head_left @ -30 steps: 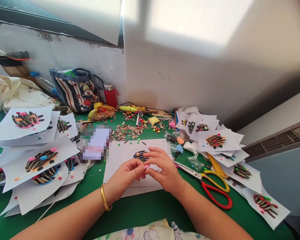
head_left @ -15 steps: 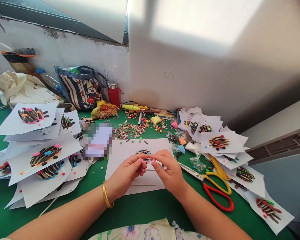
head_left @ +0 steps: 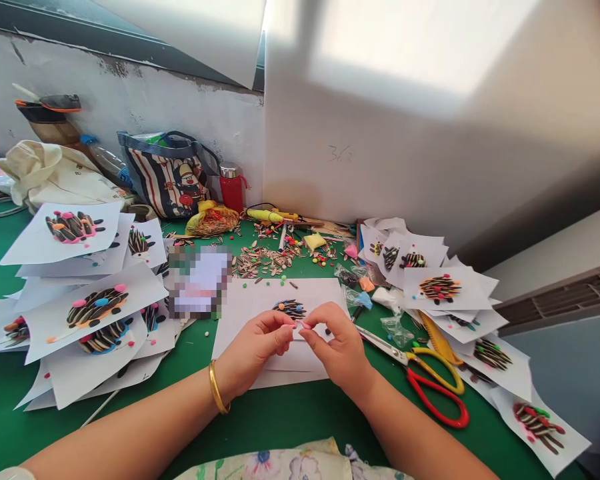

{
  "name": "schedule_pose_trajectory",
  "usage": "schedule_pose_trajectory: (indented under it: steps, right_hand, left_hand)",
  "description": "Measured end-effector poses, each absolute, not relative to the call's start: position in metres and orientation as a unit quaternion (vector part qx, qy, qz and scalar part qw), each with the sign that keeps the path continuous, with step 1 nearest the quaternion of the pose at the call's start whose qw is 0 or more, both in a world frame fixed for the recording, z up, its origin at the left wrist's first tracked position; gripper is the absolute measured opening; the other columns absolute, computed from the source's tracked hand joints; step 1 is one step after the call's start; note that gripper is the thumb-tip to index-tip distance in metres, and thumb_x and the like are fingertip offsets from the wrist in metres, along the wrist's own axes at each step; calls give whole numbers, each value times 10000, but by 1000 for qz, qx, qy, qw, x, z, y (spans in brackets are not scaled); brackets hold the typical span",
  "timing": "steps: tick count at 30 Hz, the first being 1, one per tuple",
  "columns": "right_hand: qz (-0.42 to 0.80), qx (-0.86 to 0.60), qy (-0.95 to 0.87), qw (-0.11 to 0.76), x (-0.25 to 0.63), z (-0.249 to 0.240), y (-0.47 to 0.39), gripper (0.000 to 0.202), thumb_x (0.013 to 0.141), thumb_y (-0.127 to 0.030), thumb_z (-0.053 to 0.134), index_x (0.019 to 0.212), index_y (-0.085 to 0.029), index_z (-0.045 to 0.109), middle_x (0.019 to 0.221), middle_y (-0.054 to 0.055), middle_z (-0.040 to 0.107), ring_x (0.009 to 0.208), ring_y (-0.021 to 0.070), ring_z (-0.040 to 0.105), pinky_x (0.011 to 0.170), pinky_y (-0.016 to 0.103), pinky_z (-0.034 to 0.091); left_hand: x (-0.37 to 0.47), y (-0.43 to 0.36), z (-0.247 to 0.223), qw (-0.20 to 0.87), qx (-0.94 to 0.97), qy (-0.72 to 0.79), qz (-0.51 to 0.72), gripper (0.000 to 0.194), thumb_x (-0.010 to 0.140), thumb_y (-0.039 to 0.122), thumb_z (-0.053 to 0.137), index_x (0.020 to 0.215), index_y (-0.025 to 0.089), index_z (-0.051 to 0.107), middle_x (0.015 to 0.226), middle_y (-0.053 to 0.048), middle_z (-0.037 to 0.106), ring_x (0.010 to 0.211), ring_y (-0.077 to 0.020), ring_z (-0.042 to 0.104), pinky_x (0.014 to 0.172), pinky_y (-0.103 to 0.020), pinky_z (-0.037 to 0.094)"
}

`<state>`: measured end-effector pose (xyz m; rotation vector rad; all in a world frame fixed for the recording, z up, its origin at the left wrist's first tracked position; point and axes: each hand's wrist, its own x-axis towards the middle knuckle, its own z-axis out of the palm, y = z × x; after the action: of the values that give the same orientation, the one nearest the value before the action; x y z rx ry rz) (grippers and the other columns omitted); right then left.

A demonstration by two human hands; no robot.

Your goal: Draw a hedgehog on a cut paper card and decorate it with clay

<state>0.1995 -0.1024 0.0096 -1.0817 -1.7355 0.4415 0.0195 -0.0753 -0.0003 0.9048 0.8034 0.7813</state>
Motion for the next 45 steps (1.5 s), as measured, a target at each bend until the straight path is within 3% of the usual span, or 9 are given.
schedule_pose_trajectory:
  steps: [5,10,14,18,22,27,34,38,45]
  right_hand:
    - [183,-434,-736,486,200,6,-101,299,947,-189,560,1228,-276,617,912,23,685,853,174,623,783,341,520]
    - [196,-437,-747,461,201,9,-100,111,947,-266,604,993,-246,703,811,20,696,786,175,615,716,320,504]
    - [196,-437,-741,470,201,10,-101,187,918,-384,649,820,-226,671,720,10,662,707,171,584,667,315,473]
    - [194,-429,-748,469,201,9,-101,117,956,-280,598,965,-236,707,810,25,696,787,176,599,728,326,486]
    - [209,-431,-739,474,200,8,-100,264,976,-171,535,1174,-280,671,999,37,720,935,179,622,833,347,505]
    - [222,-440,-729,475,200,9,-102,64,932,-232,628,957,-247,685,855,17,702,821,177,621,751,330,500]
    - [194,-373,-781,461,177,8,-111,115,931,-149,590,991,-231,644,912,25,711,886,175,620,829,347,504]
    - [93,-360,-827,421,165,5,-113,151,942,-167,587,1046,-228,679,951,26,742,915,183,612,900,370,484]
    - [5,-335,-897,290,164,2,-121,443,1001,-456,446,1323,-194,600,1385,61,616,1260,255,516,1081,460,350]
  left_hand:
    - [19,-75,1,765,386,366,363,342,789,424,762,1020,189,673,828,-19,661,702,-102,557,673,-243,419]
    - [18,-74,-1,758,405,370,354,350,776,488,753,863,156,685,645,9,595,583,-87,492,565,-226,365]
    - [17,-73,-4,744,410,381,364,351,771,490,758,822,152,681,565,39,526,543,-68,427,534,-209,317]
    - [18,-73,-2,763,383,374,362,312,778,411,776,965,175,693,823,-22,674,710,-99,571,673,-228,430]
    - [19,-73,-2,783,358,354,365,331,820,392,743,1065,177,692,949,-55,689,818,-126,621,753,-244,467]
    - [19,-73,-3,783,350,356,371,285,888,413,662,988,147,690,722,-3,604,629,-75,538,618,-195,431]
    - [25,-77,6,831,201,301,423,218,850,204,693,1064,165,678,945,-55,668,816,-122,637,716,-211,506]
    - [22,-77,15,880,84,256,391,287,962,339,530,1111,132,661,963,-83,655,879,-148,659,778,-236,546]
    - [9,-63,23,870,1,230,436,650,963,625,349,1249,84,570,1019,-141,659,1002,-235,674,912,-380,563]
